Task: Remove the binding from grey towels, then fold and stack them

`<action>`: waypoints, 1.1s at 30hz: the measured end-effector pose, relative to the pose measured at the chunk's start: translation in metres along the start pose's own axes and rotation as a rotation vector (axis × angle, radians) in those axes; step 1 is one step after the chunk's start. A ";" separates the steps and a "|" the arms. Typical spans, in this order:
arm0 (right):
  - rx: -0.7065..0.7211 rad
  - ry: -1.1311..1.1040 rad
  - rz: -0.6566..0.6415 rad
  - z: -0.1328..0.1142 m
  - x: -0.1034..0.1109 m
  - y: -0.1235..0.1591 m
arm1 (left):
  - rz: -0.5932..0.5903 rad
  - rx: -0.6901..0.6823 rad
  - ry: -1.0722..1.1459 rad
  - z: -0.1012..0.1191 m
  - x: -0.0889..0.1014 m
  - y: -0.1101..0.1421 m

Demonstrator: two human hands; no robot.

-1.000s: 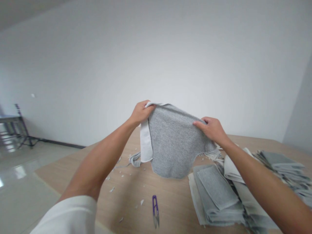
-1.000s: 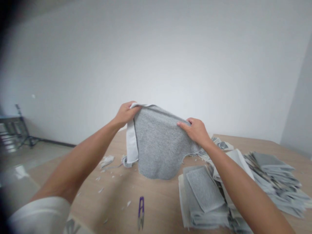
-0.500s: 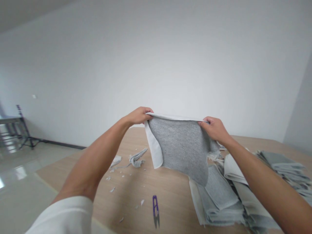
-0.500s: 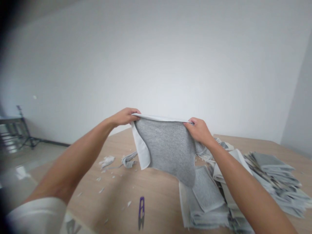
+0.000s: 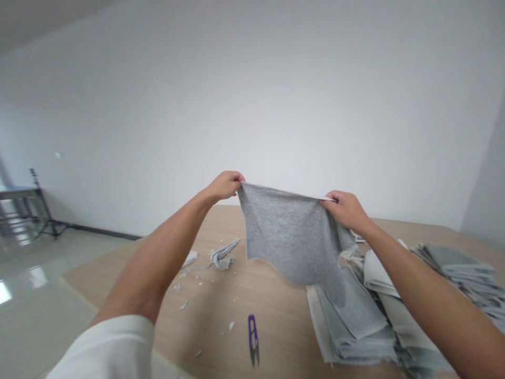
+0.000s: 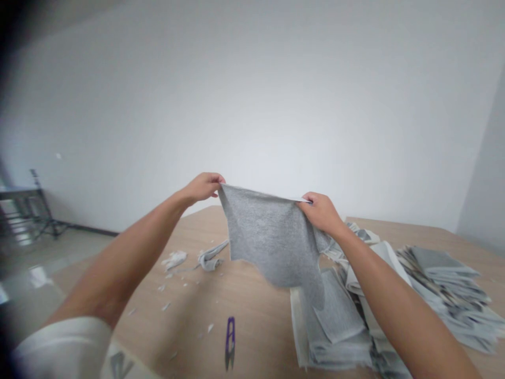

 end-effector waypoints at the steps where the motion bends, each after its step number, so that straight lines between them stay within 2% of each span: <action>1: 0.001 0.005 -0.018 0.000 -0.002 0.000 | 0.059 -0.001 0.011 -0.001 0.004 -0.001; 5: 0.019 0.041 -0.106 -0.002 -0.010 0.004 | 0.281 0.000 0.080 -0.001 0.022 -0.002; 9: 0.074 0.026 -0.290 -0.010 -0.027 0.013 | 0.502 -0.017 0.135 0.002 0.042 0.004; 13: 0.103 -0.044 -0.454 -0.014 -0.042 0.025 | 0.638 -0.054 0.145 0.006 0.055 0.010; 17: 0.053 -0.123 -0.498 -0.011 -0.046 0.031 | 0.674 -0.083 0.150 0.010 0.059 0.013; 23: -0.014 -0.308 -0.532 -0.008 -0.046 0.039 | 0.678 -0.028 0.100 0.008 0.061 0.014; 30: 0.020 -0.188 -0.411 0.001 -0.037 0.033 | 0.651 0.044 -0.031 0.006 0.064 0.018; 33: 0.010 -0.167 -0.396 0.008 -0.038 0.031 | 0.648 0.047 -0.039 0.006 0.064 0.018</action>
Point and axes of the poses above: each hand's wrist, its own y-axis away from the middle knuckle, its own x-axis out of the back of the hand, z = x × y, the point moved 8 cm from there along -y, towards the middle knuckle, and after that the axes turned 7 degrees about x, right-handed, at the moved point
